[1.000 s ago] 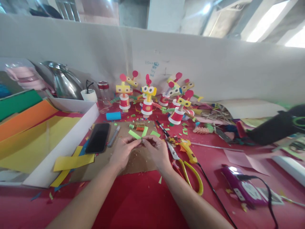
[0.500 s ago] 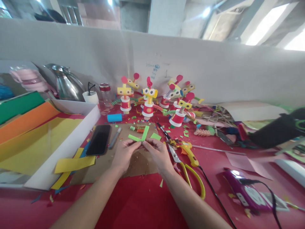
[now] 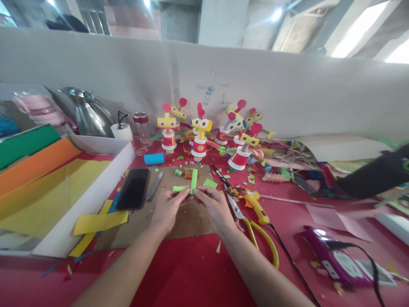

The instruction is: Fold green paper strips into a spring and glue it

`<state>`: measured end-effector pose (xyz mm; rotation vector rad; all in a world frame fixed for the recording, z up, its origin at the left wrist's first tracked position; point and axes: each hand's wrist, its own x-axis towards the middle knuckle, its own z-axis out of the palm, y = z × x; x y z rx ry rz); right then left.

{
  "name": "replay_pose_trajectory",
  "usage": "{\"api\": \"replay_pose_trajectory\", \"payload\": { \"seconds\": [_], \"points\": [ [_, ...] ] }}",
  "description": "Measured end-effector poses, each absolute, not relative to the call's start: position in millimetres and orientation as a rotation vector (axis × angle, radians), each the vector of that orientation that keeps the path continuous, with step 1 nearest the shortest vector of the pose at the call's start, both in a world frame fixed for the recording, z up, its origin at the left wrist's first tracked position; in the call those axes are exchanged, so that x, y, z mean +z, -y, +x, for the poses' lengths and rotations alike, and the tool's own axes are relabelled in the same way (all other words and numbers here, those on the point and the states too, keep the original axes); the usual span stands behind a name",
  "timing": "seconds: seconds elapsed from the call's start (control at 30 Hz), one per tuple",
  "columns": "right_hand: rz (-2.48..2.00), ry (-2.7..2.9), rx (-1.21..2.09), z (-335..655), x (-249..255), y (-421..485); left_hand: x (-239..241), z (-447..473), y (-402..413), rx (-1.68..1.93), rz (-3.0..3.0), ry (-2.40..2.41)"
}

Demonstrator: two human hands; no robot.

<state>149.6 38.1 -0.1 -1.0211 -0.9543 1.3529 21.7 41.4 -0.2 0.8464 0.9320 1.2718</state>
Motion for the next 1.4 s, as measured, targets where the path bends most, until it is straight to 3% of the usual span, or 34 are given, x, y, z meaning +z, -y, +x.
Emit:
{"api": "replay_pose_trajectory", "payload": {
  "seconds": [0.93, 1.4],
  "points": [
    [-1.009, 1.019, 1.349, 149.8, -2.7, -37.8, 6.6, 13.0, -43.9, 1.239, 0.835, -0.998],
    [-0.871, 0.677, 1.388, 141.6, -3.9, -33.3, 1.2, 23.2, -38.5, 1.249, 0.765, -0.886]
  ]
}}
